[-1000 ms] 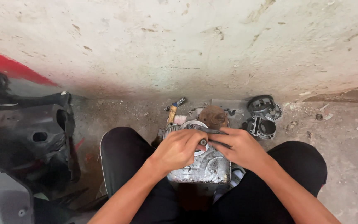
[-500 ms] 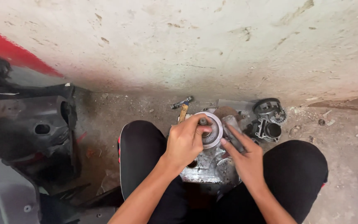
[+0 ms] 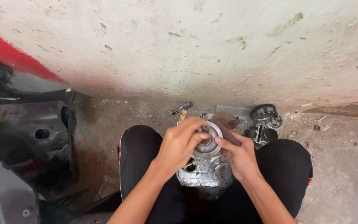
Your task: Sanding and polishing motorcycle engine components using sandpaper.
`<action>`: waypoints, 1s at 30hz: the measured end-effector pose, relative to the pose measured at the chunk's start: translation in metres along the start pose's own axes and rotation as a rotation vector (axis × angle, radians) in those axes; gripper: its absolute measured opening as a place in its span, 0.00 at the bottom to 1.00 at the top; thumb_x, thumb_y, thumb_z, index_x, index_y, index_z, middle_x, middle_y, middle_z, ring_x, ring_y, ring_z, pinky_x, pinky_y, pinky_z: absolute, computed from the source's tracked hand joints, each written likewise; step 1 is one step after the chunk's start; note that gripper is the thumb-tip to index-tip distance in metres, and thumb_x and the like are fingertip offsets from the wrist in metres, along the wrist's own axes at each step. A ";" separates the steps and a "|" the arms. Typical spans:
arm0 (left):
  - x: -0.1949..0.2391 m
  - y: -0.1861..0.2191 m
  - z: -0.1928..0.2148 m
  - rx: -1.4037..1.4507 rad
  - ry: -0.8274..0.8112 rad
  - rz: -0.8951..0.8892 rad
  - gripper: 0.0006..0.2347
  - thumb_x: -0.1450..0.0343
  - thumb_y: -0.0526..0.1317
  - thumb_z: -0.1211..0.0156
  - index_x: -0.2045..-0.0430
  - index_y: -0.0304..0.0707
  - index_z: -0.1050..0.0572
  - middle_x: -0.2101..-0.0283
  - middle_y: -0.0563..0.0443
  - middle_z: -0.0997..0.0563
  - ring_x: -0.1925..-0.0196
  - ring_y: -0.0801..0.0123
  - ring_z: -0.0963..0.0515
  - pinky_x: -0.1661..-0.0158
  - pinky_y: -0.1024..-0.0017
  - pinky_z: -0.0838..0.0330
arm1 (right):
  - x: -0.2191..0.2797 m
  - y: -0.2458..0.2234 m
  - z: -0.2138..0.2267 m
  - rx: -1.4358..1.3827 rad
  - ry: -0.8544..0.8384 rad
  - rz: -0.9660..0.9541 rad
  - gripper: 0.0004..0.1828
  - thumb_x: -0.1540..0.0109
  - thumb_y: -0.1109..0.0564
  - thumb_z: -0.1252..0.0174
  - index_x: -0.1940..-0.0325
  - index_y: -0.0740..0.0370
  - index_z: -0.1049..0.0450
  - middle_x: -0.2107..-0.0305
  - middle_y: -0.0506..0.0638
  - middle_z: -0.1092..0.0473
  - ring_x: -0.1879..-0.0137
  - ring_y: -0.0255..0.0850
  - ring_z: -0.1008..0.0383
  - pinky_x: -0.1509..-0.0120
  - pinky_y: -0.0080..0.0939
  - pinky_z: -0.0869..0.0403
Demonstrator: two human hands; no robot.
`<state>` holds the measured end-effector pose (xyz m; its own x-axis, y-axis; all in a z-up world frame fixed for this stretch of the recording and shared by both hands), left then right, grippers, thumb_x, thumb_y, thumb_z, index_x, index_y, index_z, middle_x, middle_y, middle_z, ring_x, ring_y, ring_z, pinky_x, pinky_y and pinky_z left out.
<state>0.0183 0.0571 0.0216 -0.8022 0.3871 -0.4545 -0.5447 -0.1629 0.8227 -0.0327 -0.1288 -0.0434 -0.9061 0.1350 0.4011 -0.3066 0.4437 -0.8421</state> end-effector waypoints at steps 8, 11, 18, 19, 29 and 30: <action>-0.043 -0.012 0.026 -0.191 0.012 0.178 0.13 0.25 0.45 0.44 0.58 0.31 0.26 0.59 0.38 0.18 0.59 0.49 0.15 0.59 0.60 0.22 | -0.003 -0.051 -0.003 0.005 0.014 0.150 0.23 0.41 0.66 0.40 0.41 0.76 0.26 0.53 0.56 0.22 0.54 0.42 0.20 0.57 0.46 0.19; -0.046 -0.019 0.023 -0.385 -0.084 0.246 0.10 0.25 0.43 0.44 0.63 0.32 0.25 0.62 0.37 0.17 0.61 0.44 0.17 0.60 0.55 0.24 | -0.005 -0.061 0.002 -0.004 0.007 0.177 0.23 0.40 0.65 0.39 0.41 0.76 0.25 0.55 0.57 0.22 0.56 0.42 0.20 0.58 0.44 0.20; -0.036 -0.014 -0.011 -0.213 0.098 0.162 0.04 0.28 0.31 0.50 0.70 0.29 0.27 0.70 0.36 0.20 0.68 0.45 0.18 0.63 0.57 0.25 | -0.013 -0.074 0.003 0.011 0.063 0.104 0.20 0.42 0.66 0.39 0.46 0.79 0.25 0.60 0.61 0.22 0.63 0.44 0.19 0.62 0.47 0.18; -0.044 -0.012 -0.013 -0.212 0.099 0.153 0.04 0.28 0.31 0.50 0.70 0.29 0.27 0.70 0.36 0.20 0.68 0.45 0.18 0.63 0.57 0.25 | -0.019 -0.079 0.005 0.010 0.063 0.113 0.20 0.42 0.66 0.39 0.46 0.79 0.25 0.60 0.61 0.22 0.63 0.44 0.19 0.62 0.47 0.18; -0.054 -0.023 -0.012 -0.159 0.249 0.156 0.05 0.28 0.28 0.48 0.61 0.28 0.29 0.64 0.38 0.19 0.64 0.55 0.17 0.62 0.60 0.23 | -0.015 -0.117 -0.004 0.002 0.094 0.334 0.21 0.40 0.66 0.39 0.44 0.77 0.25 0.57 0.58 0.22 0.60 0.42 0.19 0.58 0.43 0.20; -0.050 -0.031 -0.010 -0.162 0.282 0.174 0.05 0.29 0.27 0.49 0.62 0.29 0.28 0.64 0.40 0.19 0.64 0.57 0.16 0.61 0.63 0.22 | -0.010 -0.113 -0.002 0.030 0.121 0.325 0.22 0.41 0.66 0.38 0.43 0.76 0.25 0.56 0.58 0.22 0.59 0.41 0.19 0.58 0.42 0.21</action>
<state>0.0732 0.0341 0.0153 -0.9096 0.0788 -0.4078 -0.4079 -0.3550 0.8412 0.0118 -0.1781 0.0482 -0.9172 0.3695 0.1488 -0.0182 0.3342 -0.9423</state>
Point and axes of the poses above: each hand's wrist, its own x-axis away from the middle knuckle, its own z-axis out of the back of the hand, y = z × x, the point moved 4 cm from there along -x, towards the middle knuckle
